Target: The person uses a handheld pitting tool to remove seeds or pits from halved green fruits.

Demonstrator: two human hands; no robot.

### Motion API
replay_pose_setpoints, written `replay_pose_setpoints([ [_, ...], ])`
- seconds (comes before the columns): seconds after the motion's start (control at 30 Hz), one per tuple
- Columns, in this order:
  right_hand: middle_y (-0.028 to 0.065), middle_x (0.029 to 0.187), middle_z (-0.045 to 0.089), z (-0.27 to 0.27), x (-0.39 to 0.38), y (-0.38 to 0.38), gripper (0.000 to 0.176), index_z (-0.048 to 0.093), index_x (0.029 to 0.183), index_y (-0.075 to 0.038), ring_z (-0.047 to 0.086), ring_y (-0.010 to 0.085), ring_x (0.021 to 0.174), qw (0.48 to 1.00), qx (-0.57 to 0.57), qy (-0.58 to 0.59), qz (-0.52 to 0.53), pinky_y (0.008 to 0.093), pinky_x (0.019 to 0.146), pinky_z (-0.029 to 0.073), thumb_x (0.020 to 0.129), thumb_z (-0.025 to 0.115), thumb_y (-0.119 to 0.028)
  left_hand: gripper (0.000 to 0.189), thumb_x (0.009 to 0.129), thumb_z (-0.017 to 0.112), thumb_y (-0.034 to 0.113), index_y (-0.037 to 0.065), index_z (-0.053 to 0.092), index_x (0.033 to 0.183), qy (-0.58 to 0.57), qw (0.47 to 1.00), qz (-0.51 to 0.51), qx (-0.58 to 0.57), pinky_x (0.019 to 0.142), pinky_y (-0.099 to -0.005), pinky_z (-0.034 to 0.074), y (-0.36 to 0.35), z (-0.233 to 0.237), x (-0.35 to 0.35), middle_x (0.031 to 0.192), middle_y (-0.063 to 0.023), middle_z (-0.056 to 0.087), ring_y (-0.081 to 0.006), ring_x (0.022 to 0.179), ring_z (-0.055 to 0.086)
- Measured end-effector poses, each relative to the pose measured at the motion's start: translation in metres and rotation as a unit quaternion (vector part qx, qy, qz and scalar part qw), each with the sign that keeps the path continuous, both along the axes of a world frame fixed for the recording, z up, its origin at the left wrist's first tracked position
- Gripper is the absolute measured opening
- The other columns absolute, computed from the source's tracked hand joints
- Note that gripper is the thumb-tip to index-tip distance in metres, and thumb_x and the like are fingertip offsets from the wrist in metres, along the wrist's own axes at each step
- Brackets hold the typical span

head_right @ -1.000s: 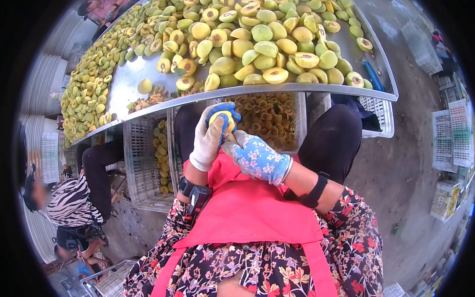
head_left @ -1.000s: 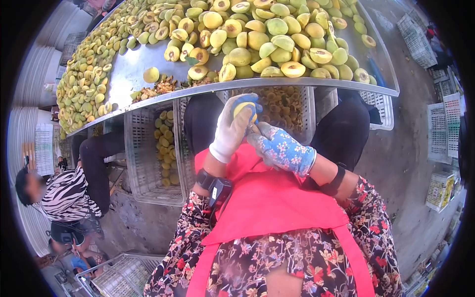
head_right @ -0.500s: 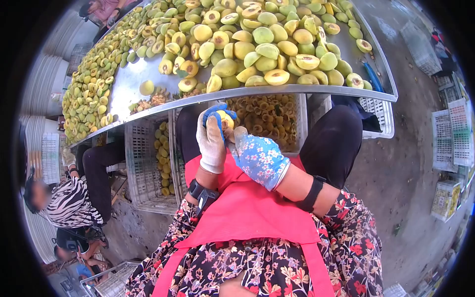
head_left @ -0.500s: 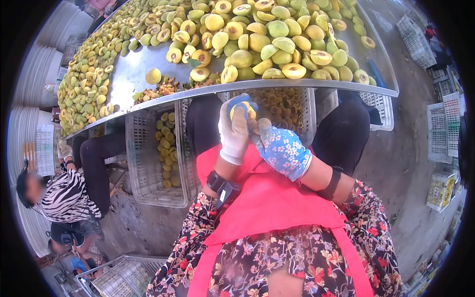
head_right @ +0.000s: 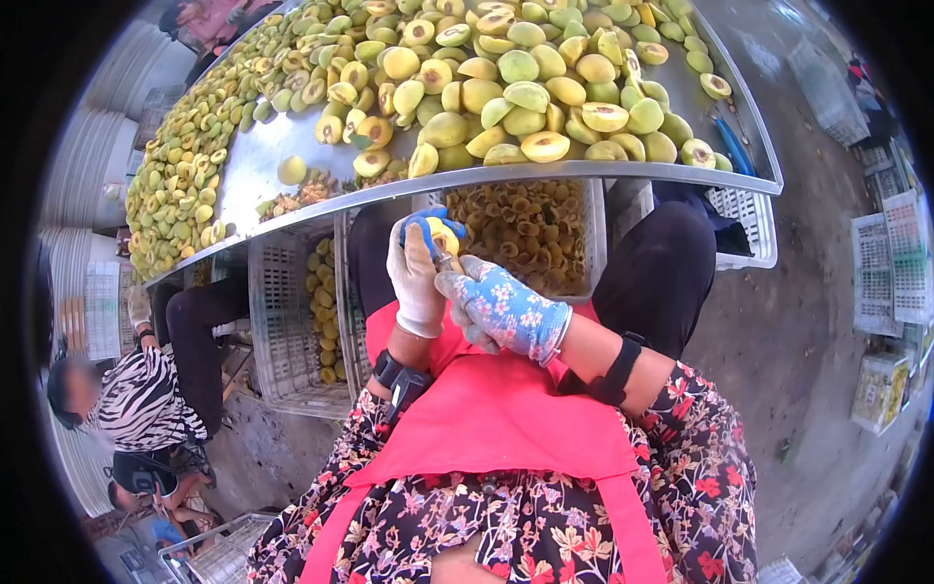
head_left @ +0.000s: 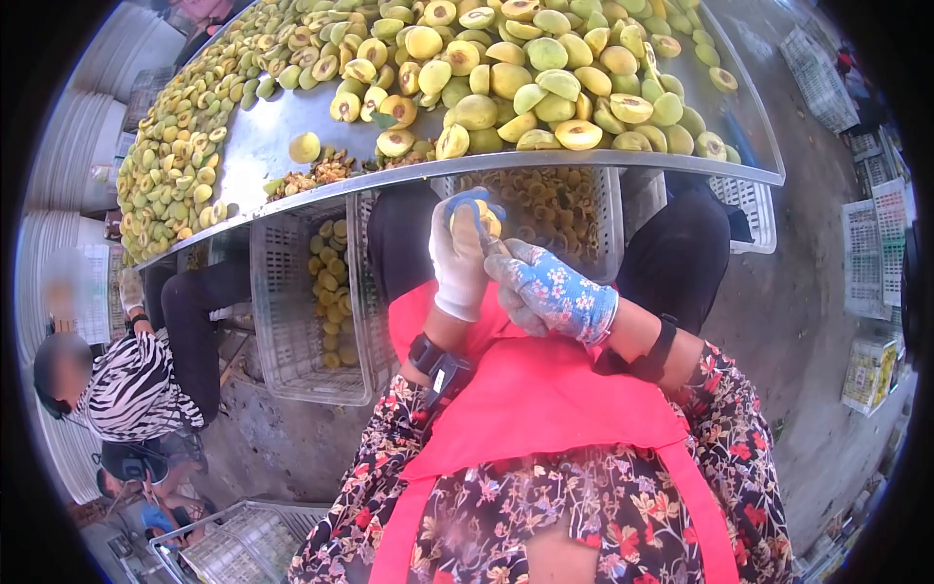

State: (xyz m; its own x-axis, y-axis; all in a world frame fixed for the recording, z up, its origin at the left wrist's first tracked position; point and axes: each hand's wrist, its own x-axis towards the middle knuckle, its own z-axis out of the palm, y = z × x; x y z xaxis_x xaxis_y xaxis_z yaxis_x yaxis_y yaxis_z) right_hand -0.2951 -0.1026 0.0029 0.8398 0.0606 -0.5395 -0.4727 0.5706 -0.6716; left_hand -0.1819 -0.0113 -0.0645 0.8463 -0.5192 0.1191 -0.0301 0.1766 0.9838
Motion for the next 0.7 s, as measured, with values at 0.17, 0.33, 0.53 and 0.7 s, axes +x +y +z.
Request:
replay_pose_setpoints([
  [0.17, -0.0081, 0.060, 0.034, -0.003, -0.001, -0.004, 0.027, 0.051, 0.098, -0.017, 0.027, 0.0047, 0.040, 0.987, 0.159, -0.004, -0.008, 0.0222, 0.036, 0.021, 0.102, 0.053, -0.044, 0.039, 0.106, 0.045, 0.033, -0.002, 0.060, 0.116, -0.020, 0.998, -0.045, -0.051, 0.075, -0.0264, 0.051, -0.001, 0.004, 0.006, 0.093, -0.0091, 0.069, -0.0123, 0.081, 0.063],
  [0.33, -0.0086, 0.057, 0.030, -0.006, 0.001, -0.009, 0.032, 0.053, 0.094, -0.016, 0.024, 0.0029, 0.040, 0.969, 0.246, 0.001, -0.008, 0.0209, 0.037, 0.019, 0.102, 0.052, -0.047, 0.057, 0.104, 0.043, 0.051, -0.002, 0.060, 0.114, 0.089, 0.990, -0.071, -0.082, 0.064, -0.0257, 0.048, -0.009, 0.005, 0.006, 0.088, -0.0120, 0.068, -0.0128, 0.069, 0.059],
  [0.53, 0.0011, 0.061, 0.045, -0.012, 0.008, -0.001, 0.024, 0.049, 0.105, -0.009, 0.039, 0.0109, 0.039, 0.993, 0.006, -0.109, -0.053, 0.0260, 0.035, 0.031, 0.103, 0.050, -0.032, 0.052, 0.103, 0.043, 0.052, 0.005, 0.062, 0.114, 0.235, 0.965, 0.093, -0.066, 0.058, -0.0258, 0.048, 0.001, 0.011, 0.026, 0.082, -0.0081, 0.068, -0.0125, 0.064, 0.059],
  [0.7, 0.0142, 0.073, 0.060, -0.046, 0.003, -0.040, 0.031, 0.050, 0.117, -0.003, 0.058, 0.0227, 0.054, 0.945, -0.294, -0.139, -0.030, 0.0337, 0.049, 0.046, 0.100, 0.053, -0.028, 0.052, 0.099, 0.052, 0.046, 0.002, 0.057, 0.127, -0.263, 0.870, 0.300, 0.289, 0.091, -0.0390, 0.049, 0.104, 0.012, 0.118, 0.115, -0.0150, 0.066, -0.0260, 0.102, 0.063],
])
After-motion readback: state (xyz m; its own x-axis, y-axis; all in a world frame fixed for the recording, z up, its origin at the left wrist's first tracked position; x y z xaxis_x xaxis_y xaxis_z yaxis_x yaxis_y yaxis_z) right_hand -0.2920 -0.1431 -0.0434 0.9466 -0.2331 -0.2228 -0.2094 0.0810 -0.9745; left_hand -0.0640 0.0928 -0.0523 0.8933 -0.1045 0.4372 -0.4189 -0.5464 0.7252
